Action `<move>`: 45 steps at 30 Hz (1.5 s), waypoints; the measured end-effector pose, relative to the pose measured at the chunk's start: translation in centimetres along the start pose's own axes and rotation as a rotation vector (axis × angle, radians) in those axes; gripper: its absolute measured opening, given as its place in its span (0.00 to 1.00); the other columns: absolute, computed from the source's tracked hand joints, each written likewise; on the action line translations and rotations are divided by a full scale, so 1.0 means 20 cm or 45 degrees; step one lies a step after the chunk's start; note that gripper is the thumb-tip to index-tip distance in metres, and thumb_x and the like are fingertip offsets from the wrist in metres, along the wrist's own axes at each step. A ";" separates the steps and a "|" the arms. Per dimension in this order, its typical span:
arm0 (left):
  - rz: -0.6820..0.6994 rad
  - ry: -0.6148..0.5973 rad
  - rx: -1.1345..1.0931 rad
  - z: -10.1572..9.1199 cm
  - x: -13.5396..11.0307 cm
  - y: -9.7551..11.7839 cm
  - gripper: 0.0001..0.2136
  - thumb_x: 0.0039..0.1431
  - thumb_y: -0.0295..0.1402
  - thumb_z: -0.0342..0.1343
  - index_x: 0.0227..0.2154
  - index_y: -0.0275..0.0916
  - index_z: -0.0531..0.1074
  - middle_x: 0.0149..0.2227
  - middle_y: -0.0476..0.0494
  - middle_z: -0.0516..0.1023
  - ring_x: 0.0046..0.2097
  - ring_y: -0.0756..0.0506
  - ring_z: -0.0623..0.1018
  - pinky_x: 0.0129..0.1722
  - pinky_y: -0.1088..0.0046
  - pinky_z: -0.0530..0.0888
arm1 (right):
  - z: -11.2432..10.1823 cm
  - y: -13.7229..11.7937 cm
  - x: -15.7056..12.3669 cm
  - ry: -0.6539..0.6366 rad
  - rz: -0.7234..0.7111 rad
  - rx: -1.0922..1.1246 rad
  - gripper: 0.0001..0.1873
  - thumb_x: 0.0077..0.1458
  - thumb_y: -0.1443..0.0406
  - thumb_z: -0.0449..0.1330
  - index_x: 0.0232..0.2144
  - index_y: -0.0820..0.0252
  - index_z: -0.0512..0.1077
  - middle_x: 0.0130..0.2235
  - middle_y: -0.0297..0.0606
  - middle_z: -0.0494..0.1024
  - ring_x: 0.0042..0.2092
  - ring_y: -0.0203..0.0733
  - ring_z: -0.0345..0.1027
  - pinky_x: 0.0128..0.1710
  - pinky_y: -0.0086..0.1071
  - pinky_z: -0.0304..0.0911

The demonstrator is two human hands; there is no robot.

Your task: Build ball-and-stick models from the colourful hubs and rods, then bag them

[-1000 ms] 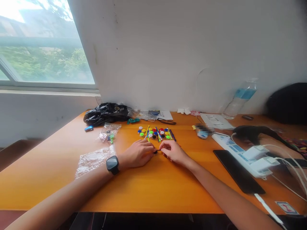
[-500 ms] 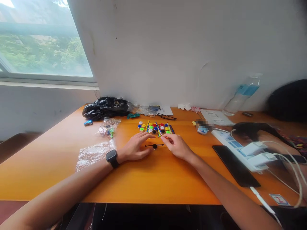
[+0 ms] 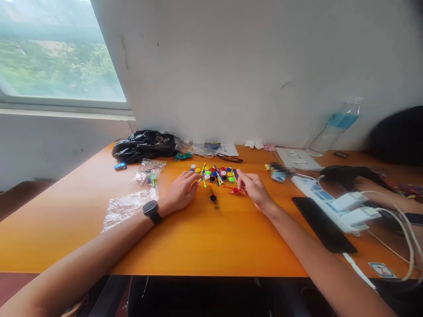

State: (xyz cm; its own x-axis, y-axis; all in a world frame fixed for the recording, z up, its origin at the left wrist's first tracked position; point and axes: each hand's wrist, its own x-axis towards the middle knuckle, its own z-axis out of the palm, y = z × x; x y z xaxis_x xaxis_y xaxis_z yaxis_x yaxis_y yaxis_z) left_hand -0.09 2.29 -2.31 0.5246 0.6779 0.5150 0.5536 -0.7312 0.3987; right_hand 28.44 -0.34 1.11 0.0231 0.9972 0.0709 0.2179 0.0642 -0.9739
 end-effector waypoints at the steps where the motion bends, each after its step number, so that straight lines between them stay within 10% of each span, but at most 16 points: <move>1: 0.011 -0.012 0.021 0.00 0.00 -0.01 0.15 0.76 0.32 0.45 0.57 0.45 0.73 0.53 0.39 0.77 0.54 0.38 0.73 0.57 0.57 0.72 | -0.01 0.01 0.01 0.014 -0.021 -0.017 0.37 0.59 0.36 0.60 0.15 0.58 0.69 0.18 0.32 0.58 0.23 0.35 0.52 0.24 0.31 0.57; 11: 0.021 -0.179 0.239 0.00 -0.01 -0.06 0.20 0.71 0.28 0.48 0.59 0.49 0.78 0.50 0.37 0.73 0.48 0.37 0.71 0.51 0.56 0.72 | 0.01 0.04 0.02 -0.031 -0.033 -0.003 0.35 0.57 0.35 0.60 0.18 0.58 0.71 0.21 0.32 0.59 0.25 0.36 0.55 0.27 0.32 0.65; 19: -0.006 -0.145 0.266 0.00 -0.01 -0.07 0.17 0.75 0.35 0.47 0.56 0.45 0.78 0.47 0.36 0.76 0.46 0.37 0.70 0.48 0.56 0.73 | -0.02 0.03 0.00 0.055 -0.486 -0.758 0.21 0.68 0.53 0.56 0.25 0.56 0.69 0.22 0.32 0.65 0.26 0.38 0.57 0.29 0.33 0.51; 29: -0.009 -0.164 0.239 0.00 0.00 -0.08 0.18 0.73 0.32 0.47 0.56 0.48 0.80 0.44 0.37 0.76 0.45 0.38 0.73 0.47 0.56 0.73 | -0.08 0.07 0.03 -0.146 -0.424 -1.098 0.06 0.58 0.65 0.59 0.31 0.57 0.76 0.32 0.38 0.79 0.31 0.41 0.67 0.31 0.32 0.54; 45: -0.025 -0.122 0.191 0.00 0.00 -0.08 0.14 0.72 0.32 0.50 0.52 0.42 0.78 0.42 0.37 0.77 0.47 0.38 0.76 0.48 0.59 0.74 | 0.01 0.04 -0.04 -0.184 -0.613 -0.909 0.08 0.64 0.64 0.57 0.38 0.56 0.77 0.38 0.39 0.82 0.34 0.42 0.70 0.36 0.33 0.61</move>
State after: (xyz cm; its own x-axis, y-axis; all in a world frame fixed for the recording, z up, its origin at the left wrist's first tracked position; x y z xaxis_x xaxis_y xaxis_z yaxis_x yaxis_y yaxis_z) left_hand -0.94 3.40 -2.93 0.5678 0.7014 0.4309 0.6510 -0.7030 0.2864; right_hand 28.37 -1.05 0.25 -0.3421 0.8659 0.3649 0.7324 0.4890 -0.4738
